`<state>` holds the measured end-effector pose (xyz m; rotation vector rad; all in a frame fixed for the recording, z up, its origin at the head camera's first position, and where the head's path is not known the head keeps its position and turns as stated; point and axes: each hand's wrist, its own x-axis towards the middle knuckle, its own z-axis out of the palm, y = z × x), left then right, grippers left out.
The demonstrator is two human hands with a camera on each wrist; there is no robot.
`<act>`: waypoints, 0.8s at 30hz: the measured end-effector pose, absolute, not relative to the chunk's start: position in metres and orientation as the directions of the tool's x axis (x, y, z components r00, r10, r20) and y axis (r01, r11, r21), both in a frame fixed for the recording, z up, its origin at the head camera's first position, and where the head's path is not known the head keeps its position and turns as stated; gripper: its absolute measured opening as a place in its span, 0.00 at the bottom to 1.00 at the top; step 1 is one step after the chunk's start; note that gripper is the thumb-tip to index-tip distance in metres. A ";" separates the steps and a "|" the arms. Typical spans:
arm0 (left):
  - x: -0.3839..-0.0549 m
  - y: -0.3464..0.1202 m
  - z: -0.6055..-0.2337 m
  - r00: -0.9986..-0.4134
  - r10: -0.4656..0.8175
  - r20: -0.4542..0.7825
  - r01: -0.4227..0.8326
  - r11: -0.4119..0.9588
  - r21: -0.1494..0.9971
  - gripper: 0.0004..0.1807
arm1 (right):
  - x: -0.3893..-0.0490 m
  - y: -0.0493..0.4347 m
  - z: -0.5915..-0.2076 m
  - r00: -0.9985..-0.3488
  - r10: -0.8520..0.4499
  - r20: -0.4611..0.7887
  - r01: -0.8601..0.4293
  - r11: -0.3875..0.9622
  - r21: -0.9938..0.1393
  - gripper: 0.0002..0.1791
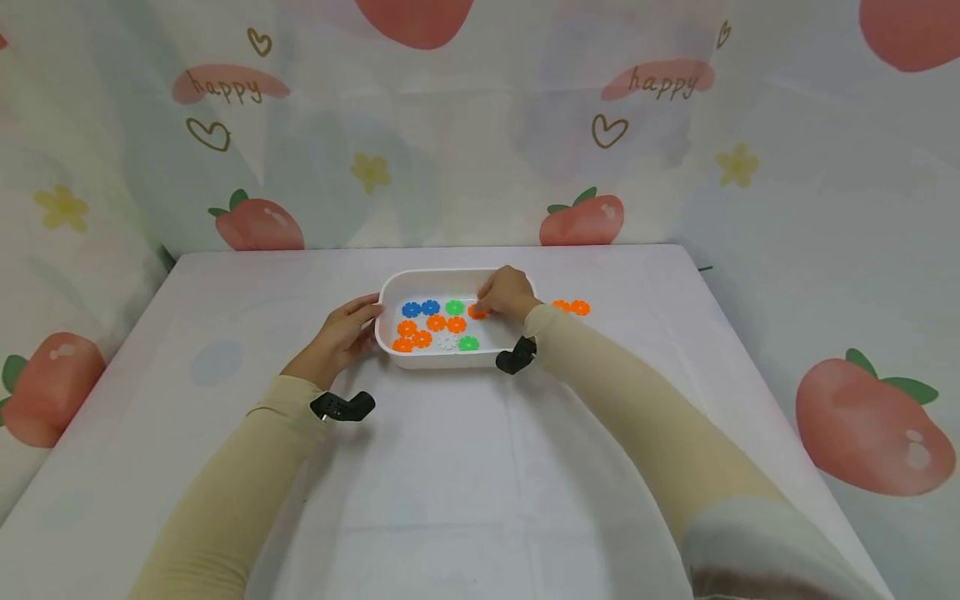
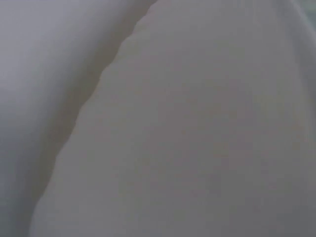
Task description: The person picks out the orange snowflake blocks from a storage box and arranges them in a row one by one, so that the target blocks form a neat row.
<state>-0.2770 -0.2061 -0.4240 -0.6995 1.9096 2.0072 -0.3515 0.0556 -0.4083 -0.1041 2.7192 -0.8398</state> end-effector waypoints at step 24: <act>-0.275 -0.205 -0.422 -0.849 -0.116 -0.516 -0.506 -0.106 0.856 0.26 | -0.340 0.052 -0.416 -0.981 -0.061 -0.183 0.069 0.777 -0.625 0.13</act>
